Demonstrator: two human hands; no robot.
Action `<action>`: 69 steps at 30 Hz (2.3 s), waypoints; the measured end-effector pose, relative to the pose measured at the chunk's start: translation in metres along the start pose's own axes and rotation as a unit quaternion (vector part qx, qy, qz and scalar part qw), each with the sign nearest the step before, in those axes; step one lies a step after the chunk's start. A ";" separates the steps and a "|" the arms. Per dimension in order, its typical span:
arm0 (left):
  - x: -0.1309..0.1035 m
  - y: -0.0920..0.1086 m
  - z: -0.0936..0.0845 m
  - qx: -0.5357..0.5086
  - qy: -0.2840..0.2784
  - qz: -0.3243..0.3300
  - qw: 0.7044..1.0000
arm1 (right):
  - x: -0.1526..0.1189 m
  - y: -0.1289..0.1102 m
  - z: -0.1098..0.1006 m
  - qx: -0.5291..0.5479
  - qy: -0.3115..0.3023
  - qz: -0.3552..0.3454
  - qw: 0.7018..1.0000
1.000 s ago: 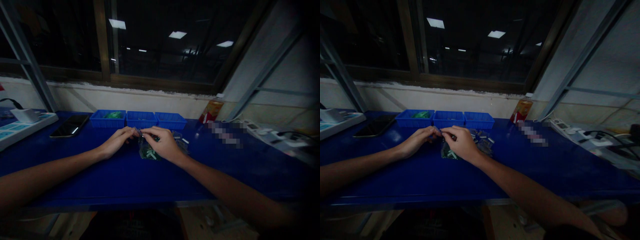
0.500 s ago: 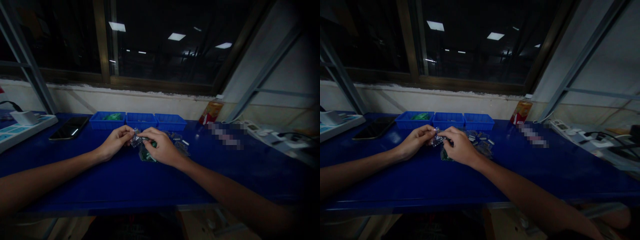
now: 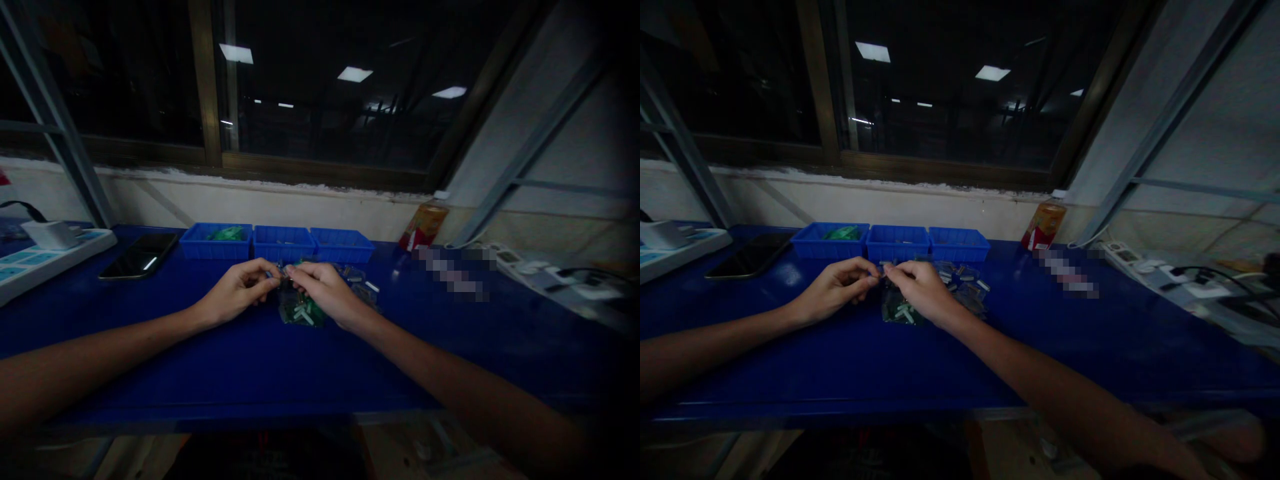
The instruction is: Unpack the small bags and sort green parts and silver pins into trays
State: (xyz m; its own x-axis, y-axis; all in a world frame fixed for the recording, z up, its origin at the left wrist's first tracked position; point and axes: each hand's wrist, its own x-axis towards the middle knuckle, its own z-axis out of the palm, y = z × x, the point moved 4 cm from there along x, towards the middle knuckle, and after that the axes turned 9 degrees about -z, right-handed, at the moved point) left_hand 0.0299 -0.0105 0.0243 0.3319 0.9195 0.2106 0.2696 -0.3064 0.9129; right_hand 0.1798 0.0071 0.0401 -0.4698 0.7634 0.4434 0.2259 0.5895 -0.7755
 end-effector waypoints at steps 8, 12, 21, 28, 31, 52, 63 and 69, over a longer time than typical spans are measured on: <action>0.000 -0.003 0.005 0.023 -0.041 -0.015 0.999 | -0.001 -0.002 0.000 0.048 0.042 -0.020 0.998; 0.001 -0.004 0.006 0.025 -0.069 -0.049 0.996 | -0.001 0.001 -0.004 -0.040 0.066 -0.033 0.996; 0.009 -0.015 -0.004 -0.138 -0.036 -0.115 0.983 | -0.013 -0.026 -0.001 -0.235 0.003 -0.225 0.946; 0.010 -0.018 -0.003 -0.127 -0.006 -0.106 0.986 | -0.009 -0.020 0.002 -0.229 -0.047 -0.195 0.952; 0.011 -0.019 -0.005 -0.115 0.025 -0.095 0.989 | -0.007 -0.017 0.001 -0.199 -0.033 -0.159 0.967; 0.001 0.005 -0.004 0.148 0.030 0.134 0.979 | 0.000 0.003 0.002 -0.004 -0.006 0.011 1.000; -0.001 0.008 0.000 0.162 0.018 0.159 0.974 | 0.001 0.006 0.001 -0.024 0.025 0.006 0.999; -0.001 0.007 0.000 0.162 0.011 0.158 0.974 | 0.000 0.004 0.001 -0.038 0.022 -0.006 0.999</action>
State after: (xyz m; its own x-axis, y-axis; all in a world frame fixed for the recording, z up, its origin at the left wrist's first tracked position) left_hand 0.0320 -0.0134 0.0306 0.4254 0.7707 0.4744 0.4297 -0.6334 0.6436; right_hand 0.1798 0.0091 0.0364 -0.4357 0.7657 0.4732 0.2854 0.6161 -0.7341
